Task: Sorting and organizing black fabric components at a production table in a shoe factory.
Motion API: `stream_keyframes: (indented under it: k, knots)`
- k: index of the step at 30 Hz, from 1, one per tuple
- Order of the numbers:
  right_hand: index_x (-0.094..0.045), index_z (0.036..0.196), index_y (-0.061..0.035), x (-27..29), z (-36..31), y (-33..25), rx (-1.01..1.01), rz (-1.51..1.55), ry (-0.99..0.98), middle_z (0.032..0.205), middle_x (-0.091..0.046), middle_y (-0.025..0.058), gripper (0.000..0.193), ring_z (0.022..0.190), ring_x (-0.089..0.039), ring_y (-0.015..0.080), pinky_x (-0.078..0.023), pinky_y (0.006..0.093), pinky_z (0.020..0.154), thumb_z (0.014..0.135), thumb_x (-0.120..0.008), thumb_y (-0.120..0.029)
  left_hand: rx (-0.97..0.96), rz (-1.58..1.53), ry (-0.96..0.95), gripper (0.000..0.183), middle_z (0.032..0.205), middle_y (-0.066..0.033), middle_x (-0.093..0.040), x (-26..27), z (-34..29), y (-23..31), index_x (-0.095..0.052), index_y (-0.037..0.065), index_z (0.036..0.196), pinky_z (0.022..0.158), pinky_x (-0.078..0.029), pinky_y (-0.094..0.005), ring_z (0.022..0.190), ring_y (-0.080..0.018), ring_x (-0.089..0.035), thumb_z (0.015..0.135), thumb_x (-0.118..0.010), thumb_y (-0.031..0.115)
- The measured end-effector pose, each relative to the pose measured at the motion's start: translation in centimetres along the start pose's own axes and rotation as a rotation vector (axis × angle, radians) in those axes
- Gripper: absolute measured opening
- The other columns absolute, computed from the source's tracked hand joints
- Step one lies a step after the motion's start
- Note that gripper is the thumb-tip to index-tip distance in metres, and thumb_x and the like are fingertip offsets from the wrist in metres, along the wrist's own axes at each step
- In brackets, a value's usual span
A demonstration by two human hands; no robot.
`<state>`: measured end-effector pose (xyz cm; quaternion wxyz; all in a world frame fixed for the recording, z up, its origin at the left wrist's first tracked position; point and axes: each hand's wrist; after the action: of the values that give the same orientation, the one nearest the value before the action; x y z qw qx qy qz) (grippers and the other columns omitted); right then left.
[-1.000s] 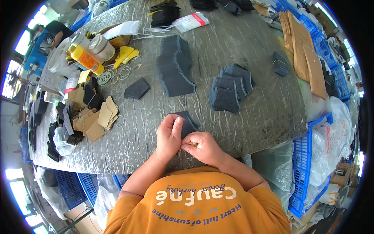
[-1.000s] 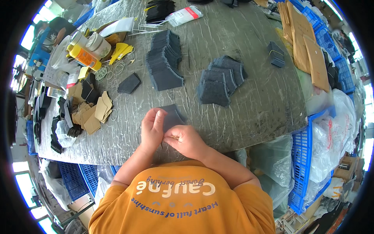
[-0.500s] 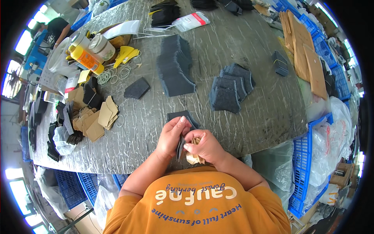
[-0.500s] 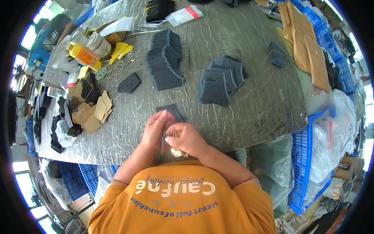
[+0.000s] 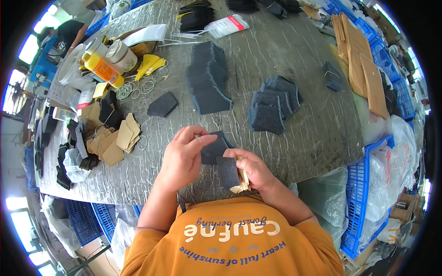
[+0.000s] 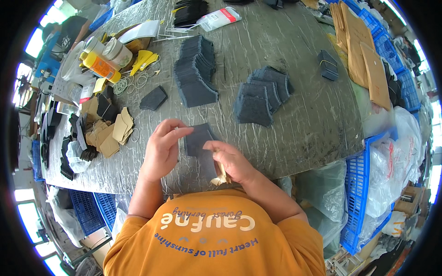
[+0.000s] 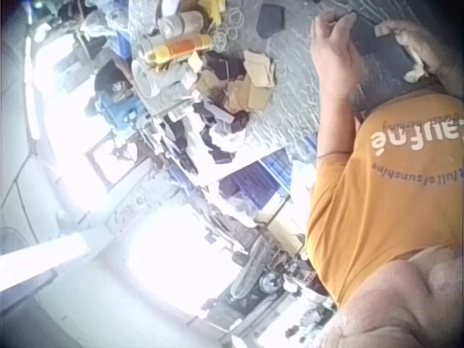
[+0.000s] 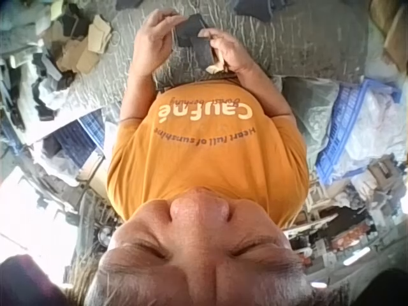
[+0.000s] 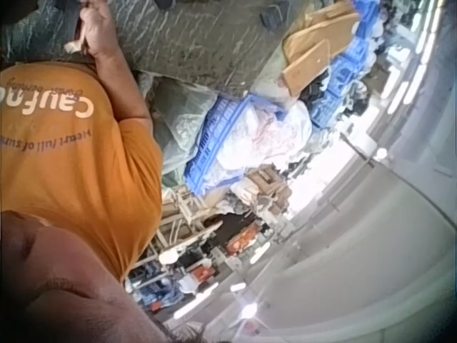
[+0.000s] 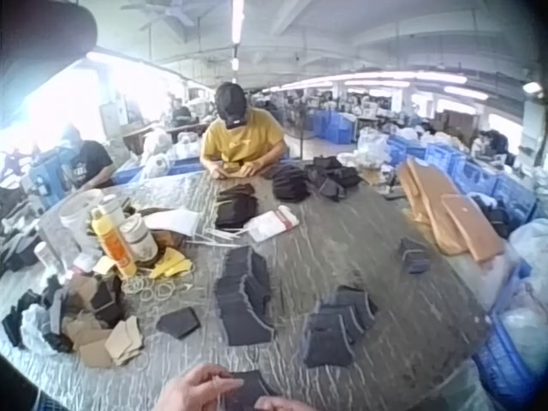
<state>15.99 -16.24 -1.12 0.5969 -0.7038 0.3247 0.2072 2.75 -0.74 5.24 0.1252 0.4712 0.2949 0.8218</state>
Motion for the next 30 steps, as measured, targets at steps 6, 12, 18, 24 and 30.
stream_keyframes:
  k: [6,12,18,24,30]
  knots:
    - [-0.054,0.116,0.0012,-0.7,0.1,0.2,-0.042,0.0,-0.023,0.111,-0.057,0.0122,0.037,0.099,-0.056,0.0141,-0.045,0.0273,0.084,0.083,-0.043,-0.013,-0.189,-0.11,-0.179,0.029,0.09,-0.0047,-0.06,-1.1,-0.3,1.6,-0.066,0.008,0.083,0.064,-0.049,-0.0343,0.077,-0.0246,-0.058,0.057,-0.074,-0.001]
    - [-0.053,0.083,-0.0066,5.8,0.2,-0.2,0.282,0.589,-0.113,0.078,-0.055,0.0092,0.016,0.071,-0.053,0.0188,-0.048,0.0335,0.065,0.078,-0.043,-0.018,0.231,-0.253,0.067,0.019,0.081,-0.0066,-0.061,-0.6,-2.4,-1.1,-0.056,0.004,0.078,0.067,-0.047,-0.0287,0.073,-0.02,-0.058,0.069,-0.07,-0.003]
    - [-0.046,0.082,-0.0126,6.5,-1.2,-2.2,0.378,0.368,0.215,0.066,-0.044,-0.0008,0.01,0.057,-0.041,0.0123,-0.038,0.0254,0.051,0.082,-0.055,-0.008,0.764,-0.556,-0.117,0.005,0.073,0.0046,-0.055,-0.6,-2.3,-5.4,-0.058,0.003,0.078,0.056,-0.037,-0.0223,0.063,-0.0042,-0.045,0.08,-0.062,0.001]
    - [-0.046,0.086,-0.0119,6.1,-2.8,-1.5,0.29,0.199,0.431,0.07,-0.05,-0.0004,0.022,0.07,-0.059,0.0168,-0.052,0.0313,0.056,0.077,-0.055,0.005,0.702,-0.356,-0.305,0.005,0.068,0.0057,-0.052,-2.2,-0.9,-6.8,-0.06,0.003,0.08,0.057,-0.037,-0.0218,0.063,-0.0037,-0.044,0.081,-0.063,0.008]
    - [-0.046,0.086,-0.0111,6.2,-3.2,-1.1,0.314,0.151,0.403,0.069,-0.049,-0.0005,0.021,0.064,-0.059,0.0185,-0.053,0.0328,0.057,0.077,-0.054,0.006,0.688,-0.339,-0.302,0.007,0.068,0.0045,-0.054,-2.8,-1.1,-7.1,-0.063,0.003,0.081,0.06,-0.04,-0.0227,0.065,-0.0052,-0.046,0.08,-0.065,0.009]
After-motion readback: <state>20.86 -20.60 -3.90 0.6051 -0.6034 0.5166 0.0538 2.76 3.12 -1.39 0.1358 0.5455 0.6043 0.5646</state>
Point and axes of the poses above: each hand's wrist, its own z-axis towards the middle knuckle, its own x-axis out of the back of the hand, y = z × x
